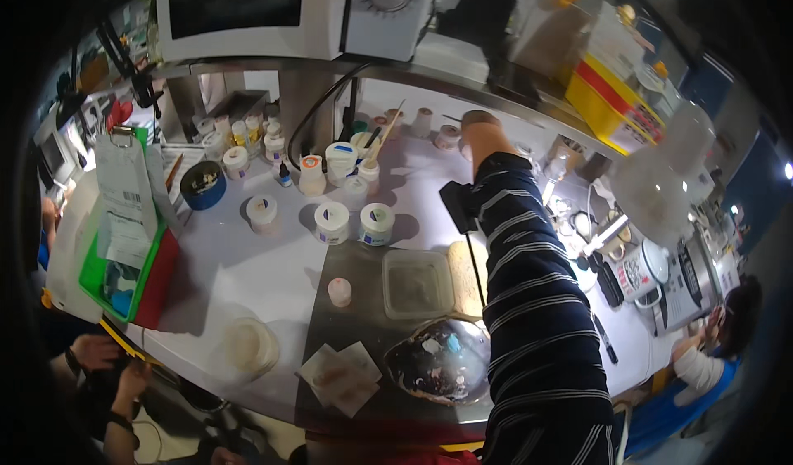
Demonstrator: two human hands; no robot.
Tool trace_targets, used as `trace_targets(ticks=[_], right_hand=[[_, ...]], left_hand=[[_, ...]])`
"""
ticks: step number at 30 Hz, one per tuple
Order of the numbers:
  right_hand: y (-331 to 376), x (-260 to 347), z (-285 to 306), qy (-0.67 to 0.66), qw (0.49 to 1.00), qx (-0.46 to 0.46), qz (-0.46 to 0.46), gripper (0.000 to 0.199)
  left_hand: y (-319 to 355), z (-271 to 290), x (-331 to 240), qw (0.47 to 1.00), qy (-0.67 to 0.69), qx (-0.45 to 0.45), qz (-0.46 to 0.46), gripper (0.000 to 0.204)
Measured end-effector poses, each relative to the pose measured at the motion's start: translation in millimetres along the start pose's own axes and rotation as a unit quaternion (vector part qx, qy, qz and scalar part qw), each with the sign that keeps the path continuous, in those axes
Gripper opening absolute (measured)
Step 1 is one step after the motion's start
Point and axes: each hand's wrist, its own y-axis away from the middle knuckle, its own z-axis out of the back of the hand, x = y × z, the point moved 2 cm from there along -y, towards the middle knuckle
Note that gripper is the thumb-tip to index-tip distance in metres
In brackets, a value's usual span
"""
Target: The recorder uses a brush to apply glaze or paint to dental crown prosthetics at a laboratory station.
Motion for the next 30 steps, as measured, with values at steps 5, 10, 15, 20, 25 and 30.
trace_targets(ticks=[5, 10, 15, 20, 25, 30], right_hand=[[-34.9, -12.3, -36.7, -0.027, 1.0, -0.012, 0.0, 0.029], [-37.6, -16.0, -37.1, 0.036, 0.999, -0.003, -0.016, 0.032], [-11.8, -16.7, -6.1, -0.122, 0.99, 0.037, -0.054, 0.039], [11.8, 3.0, 14.7, -0.237, 0.965, 0.093, -0.058, 0.041], [46.7, 25.0, 35.8, -0.208, 0.974, 0.086, -0.027, 0.038], [110.4, 42.7, 60.6, -0.214, 0.973, 0.079, 0.027, 0.039]], left_hand=[[-12.4, -14.7, -2.2, 0.999, 0.027, -0.033, -0.012, 0.008], [-22.9, -10.7, -4.0, 0.999, 0.032, -0.017, -0.014, 0.007], [-18.9, 2.1, 0.9, 0.999, 0.043, 0.007, -0.006, 0.018], [-11.5, 4.4, 3.9, 0.995, 0.097, 0.021, 0.008, 0.03], [-9.1, 3.4, 6.3, 0.999, -0.026, -0.028, 0.025, 0.016], [0.7, 3.5, 9.1, 0.993, 0.029, 0.104, -0.045, 0.02]])
